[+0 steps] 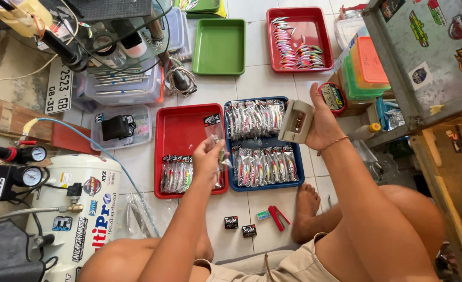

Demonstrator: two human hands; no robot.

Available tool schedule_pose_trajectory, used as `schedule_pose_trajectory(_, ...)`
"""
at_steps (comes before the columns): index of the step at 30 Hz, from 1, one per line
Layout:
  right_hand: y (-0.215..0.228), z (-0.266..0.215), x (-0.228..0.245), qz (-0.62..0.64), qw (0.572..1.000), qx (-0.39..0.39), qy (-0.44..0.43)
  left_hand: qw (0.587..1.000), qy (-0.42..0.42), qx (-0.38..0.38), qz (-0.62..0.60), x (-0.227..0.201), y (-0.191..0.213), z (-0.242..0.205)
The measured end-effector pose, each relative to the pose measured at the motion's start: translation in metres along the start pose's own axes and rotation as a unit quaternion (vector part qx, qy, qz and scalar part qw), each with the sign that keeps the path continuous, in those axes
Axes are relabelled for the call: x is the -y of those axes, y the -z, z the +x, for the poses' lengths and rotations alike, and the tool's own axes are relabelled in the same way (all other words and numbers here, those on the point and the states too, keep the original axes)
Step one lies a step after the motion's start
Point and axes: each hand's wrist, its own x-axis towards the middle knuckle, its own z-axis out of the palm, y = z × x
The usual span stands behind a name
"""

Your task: The person places fishing lures into individual plastic bags and staples the bags closed using a handheld stapler.

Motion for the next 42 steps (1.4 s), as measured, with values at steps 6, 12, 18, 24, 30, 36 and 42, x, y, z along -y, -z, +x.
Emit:
schedule_pose_trajectory(6, 0.046, 0.074, -0.079, -0.361, 0.916, -0.158, 0.080, 0.896, -0.030, -0.133, 0.422, 0.131, 0.109, 0.150)
schedule_pose_trajectory(12, 0.143, 0.163, -0.183, -0.627, 0.754, -0.192, -0.038, 0.846, 0.019, -0.196, 0.496, 0.163, 0.157, 0.168)
schedule_pose_trajectory(18, 0.202, 0.204, -0.269, -0.581, 0.768, -0.241, -0.123, 0.823, 0.039, -0.188, 0.535, 0.156, 0.170, 0.162)
schedule_pose_trajectory(24, 0.181, 0.176, -0.283, -0.618, 0.728, -0.261, -0.144, 0.797, 0.082, -0.173, 0.572, 0.178, 0.182, 0.177)
schedule_pose_trajectory(30, 0.160, 0.143, -0.260, -0.590, 0.745, -0.281, -0.136, 0.762, 0.119, -0.147, 0.619, 0.179, 0.184, 0.175)
schedule_pose_trajectory(36, 0.155, 0.138, -0.255, -0.569, 0.752, -0.303, -0.140, 0.718, 0.095, -0.040, 0.688, 0.148, 0.156, 0.132)
schedule_pose_trajectory(42, 0.191, 0.160, -0.275, -0.559, 0.762, -0.303, -0.122, 0.742, 0.075, -0.076, 0.662, 0.182, 0.168, 0.144)
